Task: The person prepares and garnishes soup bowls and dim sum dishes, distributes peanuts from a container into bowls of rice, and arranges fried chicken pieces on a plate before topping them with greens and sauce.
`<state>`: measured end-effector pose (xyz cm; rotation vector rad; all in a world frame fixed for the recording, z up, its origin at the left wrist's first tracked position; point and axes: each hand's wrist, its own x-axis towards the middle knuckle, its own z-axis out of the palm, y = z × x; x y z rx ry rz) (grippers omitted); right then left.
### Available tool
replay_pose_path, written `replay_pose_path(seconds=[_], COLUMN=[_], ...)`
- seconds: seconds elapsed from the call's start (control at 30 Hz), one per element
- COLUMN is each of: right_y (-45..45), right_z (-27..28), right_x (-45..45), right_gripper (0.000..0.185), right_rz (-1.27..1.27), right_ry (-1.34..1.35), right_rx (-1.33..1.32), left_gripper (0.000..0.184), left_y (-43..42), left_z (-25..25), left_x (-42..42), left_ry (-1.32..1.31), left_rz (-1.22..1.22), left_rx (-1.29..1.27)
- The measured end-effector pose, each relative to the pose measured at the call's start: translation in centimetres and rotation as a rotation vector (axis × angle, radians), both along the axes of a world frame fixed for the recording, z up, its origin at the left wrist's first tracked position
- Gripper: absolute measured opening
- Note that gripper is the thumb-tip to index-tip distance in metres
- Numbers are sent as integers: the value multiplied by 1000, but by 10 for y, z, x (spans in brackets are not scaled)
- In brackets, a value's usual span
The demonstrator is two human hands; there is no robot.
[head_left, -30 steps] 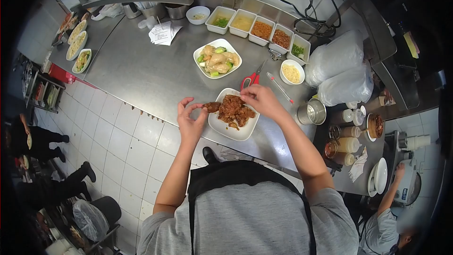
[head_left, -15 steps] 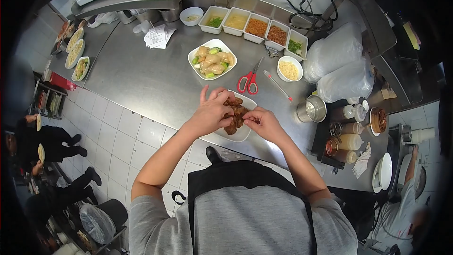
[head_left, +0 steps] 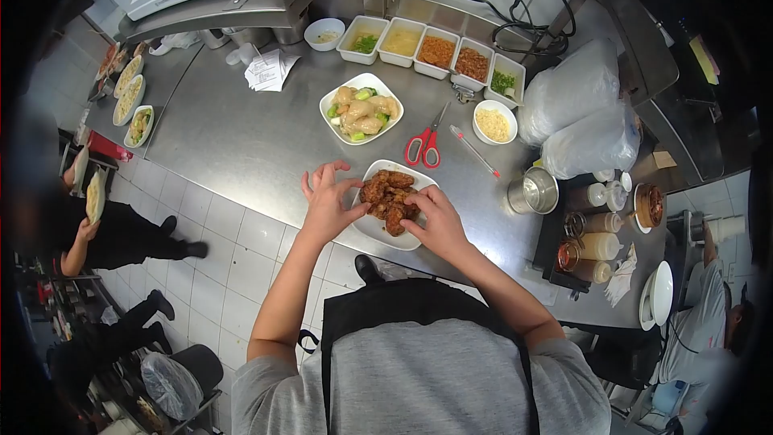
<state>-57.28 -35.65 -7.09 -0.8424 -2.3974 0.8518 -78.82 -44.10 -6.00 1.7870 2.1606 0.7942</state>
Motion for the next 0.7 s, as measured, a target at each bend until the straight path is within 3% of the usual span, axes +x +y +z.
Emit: replay_pose_path(seconds=[0.37,0.57,0.7], right_y=[1,1,3], right_z=[-8,-11,-5], right_x=[-1,2,4], right_gripper=[34,36,38], right_rz=[-20,-15,-42], right_ry=[27,52,88], right_rx=[13,15,-34], left_gripper=[26,41,52], left_y=[14,20,14], left_z=[16,19,18], left_x=[19,11,1], left_ry=[-22,-50,-92], left_rz=[-158,-341,-175], left_rx=[-10,-6,-4])
